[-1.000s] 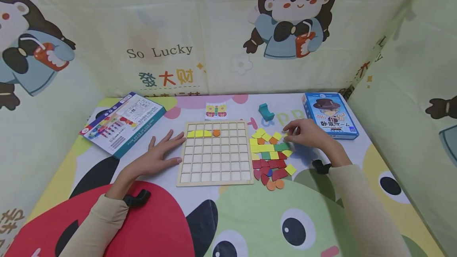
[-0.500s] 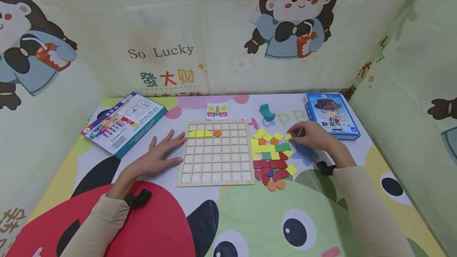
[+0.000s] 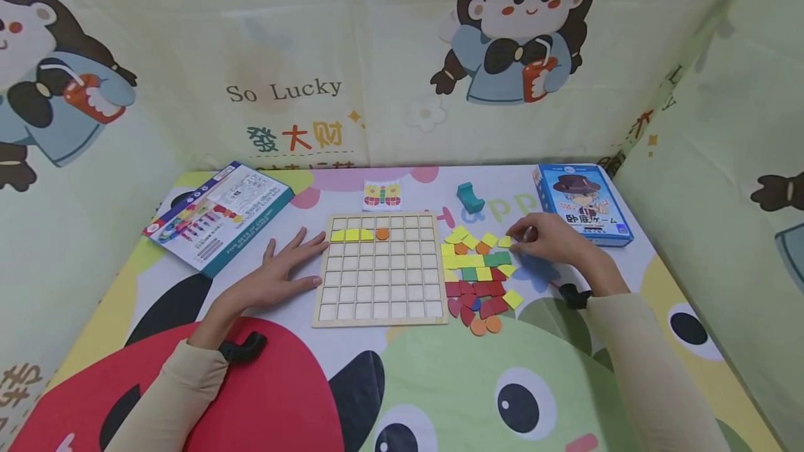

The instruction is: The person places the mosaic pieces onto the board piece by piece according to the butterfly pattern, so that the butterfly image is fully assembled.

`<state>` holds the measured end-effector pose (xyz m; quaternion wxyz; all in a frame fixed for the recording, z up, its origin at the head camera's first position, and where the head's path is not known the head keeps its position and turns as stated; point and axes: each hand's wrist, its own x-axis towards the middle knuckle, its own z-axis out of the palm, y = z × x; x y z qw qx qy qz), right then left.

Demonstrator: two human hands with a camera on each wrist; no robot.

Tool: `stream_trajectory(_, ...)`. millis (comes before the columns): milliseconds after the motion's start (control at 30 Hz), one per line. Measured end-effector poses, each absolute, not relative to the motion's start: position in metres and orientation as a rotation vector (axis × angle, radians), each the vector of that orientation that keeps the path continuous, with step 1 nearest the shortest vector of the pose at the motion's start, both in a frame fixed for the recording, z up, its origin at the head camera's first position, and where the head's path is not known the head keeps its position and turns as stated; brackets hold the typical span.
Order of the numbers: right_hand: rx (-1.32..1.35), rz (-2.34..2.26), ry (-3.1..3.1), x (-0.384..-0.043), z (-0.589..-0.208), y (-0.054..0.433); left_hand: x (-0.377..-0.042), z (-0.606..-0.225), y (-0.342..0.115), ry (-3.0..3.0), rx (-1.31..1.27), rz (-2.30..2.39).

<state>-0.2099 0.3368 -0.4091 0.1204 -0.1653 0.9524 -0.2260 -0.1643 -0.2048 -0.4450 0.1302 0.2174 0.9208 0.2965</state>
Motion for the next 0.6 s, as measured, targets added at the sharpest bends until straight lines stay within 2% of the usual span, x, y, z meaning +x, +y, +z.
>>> stream_trajectory(600,-0.448,-0.627,2.819,-0.2078,-0.411,0.3315,-0.1651,-0.4446,-0.2044,2.67,0.636,0.866)
